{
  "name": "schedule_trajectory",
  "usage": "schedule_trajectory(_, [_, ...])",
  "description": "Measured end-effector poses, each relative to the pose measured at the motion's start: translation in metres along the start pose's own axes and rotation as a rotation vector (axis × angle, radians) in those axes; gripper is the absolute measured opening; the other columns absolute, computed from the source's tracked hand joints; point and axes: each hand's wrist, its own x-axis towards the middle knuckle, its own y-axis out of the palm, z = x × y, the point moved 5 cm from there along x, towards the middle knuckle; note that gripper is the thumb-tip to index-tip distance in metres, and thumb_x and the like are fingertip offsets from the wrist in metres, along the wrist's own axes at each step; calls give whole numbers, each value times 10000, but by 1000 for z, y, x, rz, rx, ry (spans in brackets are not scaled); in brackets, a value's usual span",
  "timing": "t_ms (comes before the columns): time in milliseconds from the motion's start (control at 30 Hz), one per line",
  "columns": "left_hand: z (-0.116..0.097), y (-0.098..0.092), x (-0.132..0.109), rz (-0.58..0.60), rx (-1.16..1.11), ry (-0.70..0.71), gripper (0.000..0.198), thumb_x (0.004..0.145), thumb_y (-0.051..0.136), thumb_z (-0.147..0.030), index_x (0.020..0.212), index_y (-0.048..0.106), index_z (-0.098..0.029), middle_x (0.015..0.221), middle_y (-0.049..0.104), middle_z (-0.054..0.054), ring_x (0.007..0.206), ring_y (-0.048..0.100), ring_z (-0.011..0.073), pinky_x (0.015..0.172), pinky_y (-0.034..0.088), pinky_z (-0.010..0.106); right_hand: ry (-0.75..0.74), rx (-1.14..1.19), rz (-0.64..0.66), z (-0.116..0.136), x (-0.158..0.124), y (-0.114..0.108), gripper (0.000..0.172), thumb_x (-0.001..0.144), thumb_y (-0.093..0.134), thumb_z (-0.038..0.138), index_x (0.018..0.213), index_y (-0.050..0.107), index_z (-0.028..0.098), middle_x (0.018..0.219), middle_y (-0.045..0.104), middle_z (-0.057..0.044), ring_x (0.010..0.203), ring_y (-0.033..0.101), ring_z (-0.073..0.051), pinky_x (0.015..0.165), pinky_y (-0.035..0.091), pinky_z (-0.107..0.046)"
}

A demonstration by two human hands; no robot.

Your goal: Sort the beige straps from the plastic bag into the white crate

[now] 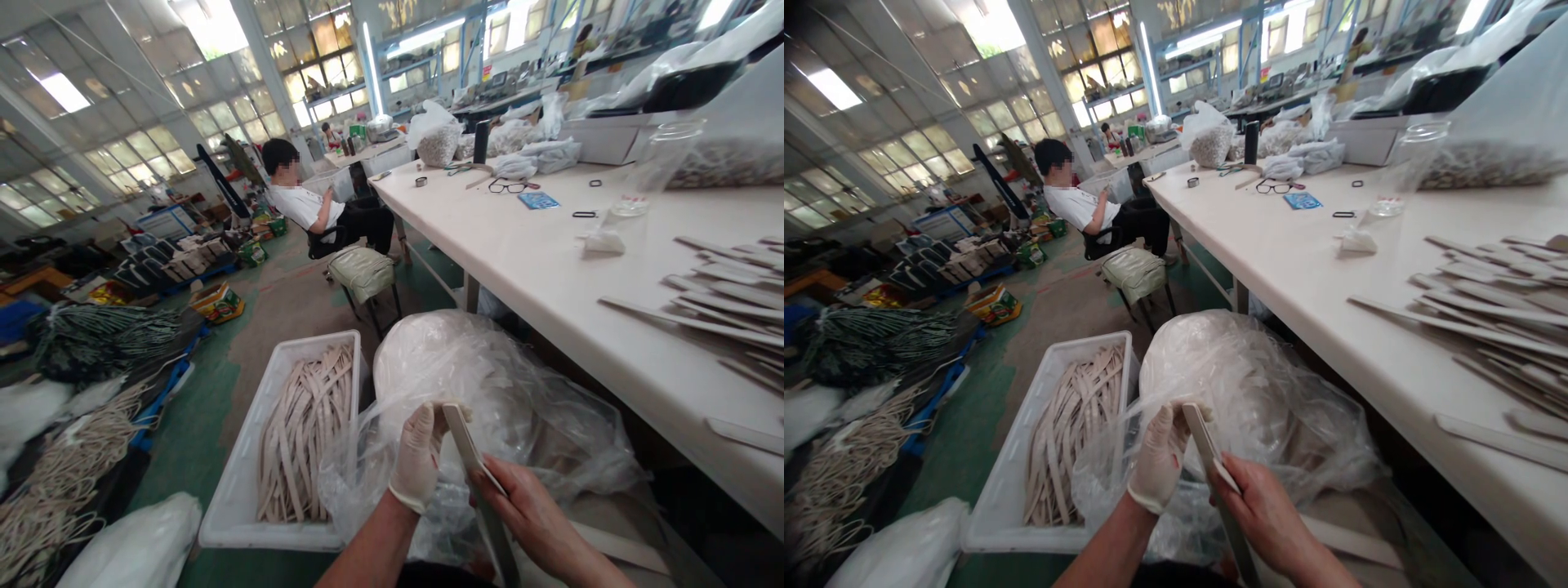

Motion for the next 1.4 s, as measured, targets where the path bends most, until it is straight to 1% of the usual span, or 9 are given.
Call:
schedule_trajectory(67, [8, 4, -4, 92, 83, -68, 486, 854, 592, -562, 1013, 741, -127, 916, 724, 110, 839, 643, 206, 868, 476, 334, 3, 33, -7, -1, 1, 0, 397, 997, 358, 480, 800, 562, 202, 721, 659, -36, 661, 621, -202, 616, 452, -287])
schedule_trajectory(133, [20, 8, -10, 183, 207, -176, 527, 813, 638, -576, 1028, 745, -107, 819, 718, 99, 668, 597, 156, 690, 477, 278, -2, 55, -19, -1, 1, 0, 399, 994, 366, 486, 809, 574, 200, 725, 667, -38, 660, 626, -204, 618, 464, -288])
schedule_trajectory(233, [34, 10, -14, 199, 278, -262, 534, 810, 633, -583, 986, 758, -95, 765, 712, 96, 543, 516, 109, 514, 383, 228, -22, 68, -51, -2, -2, -2, 418, 990, 372, 496, 805, 606, 202, 727, 674, -41, 663, 629, -207, 619, 484, -286])
schedule_trajectory(400, [23, -4, -4, 6, 122, -97, 425, 881, 583, -499, 945, 744, -111, 863, 731, 110, 811, 656, 197, 806, 482, 303, 34, 106, -316, -8, -9, -23, 389, 976, 407, 511, 985, 676, 230, 795, 699, -28, 557, 589, -161, 543, 510, -246])
schedule_trajectory(533, [16, -11, -1, -20, 216, -65, 447, 892, 567, -508, 994, 726, -103, 724, 708, 85, 692, 641, 173, 703, 460, 275, 52, 211, -449, -12, -9, -39, 370, 942, 484, 529, 1023, 669, 219, 847, 718, -45, 512, 565, -140, 499, 529, -241])
schedule_trajectory(800, [52, 10, -14, 165, 268, -250, 516, 775, 673, -584, 835, 735, -75, 654, 660, 79, 596, 593, 154, 615, 450, 263, -41, 18, -450, -11, -10, -48, 332, 888, 606, 494, 1018, 672, 195, 755, 687, -36, 637, 649, -180, 555, 529, -231])
schedule_trajectory(1000, [65, 9, -19, 249, 401, -320, 568, 767, 650, -632, 893, 727, -84, 649, 649, 63, 588, 582, 139, 591, 436, 237, -158, -233, -457, 4, -12, -57, 262, 905, 595, 467, 855, 673, 222, 792, 684, -37, 698, 656, -193, 627, 511, -249])
schedule_trajectory(1133, [65, 12, -22, 306, 421, -342, 625, 742, 623, -697, 887, 725, -97, 628, 623, 46, 556, 563, 127, 577, 434, 234, -194, -237, -425, 8, -11, -54, 296, 932, 560, 444, 760, 619, 210, 692, 615, -13, 606, 598, -166, 571, 472, -240])
schedule_trajectory(1400, [68, 6, -23, 427, 488, -363, 660, 756, 600, -706, 969, 715, -92, 722, 639, 65, 647, 595, 153, 615, 458, 247, -175, -130, -269, 14, -8, -50, 282, 934, 554, 399, 759, 656, 202, 825, 670, -54, 724, 649, -183, 648, 515, -234])
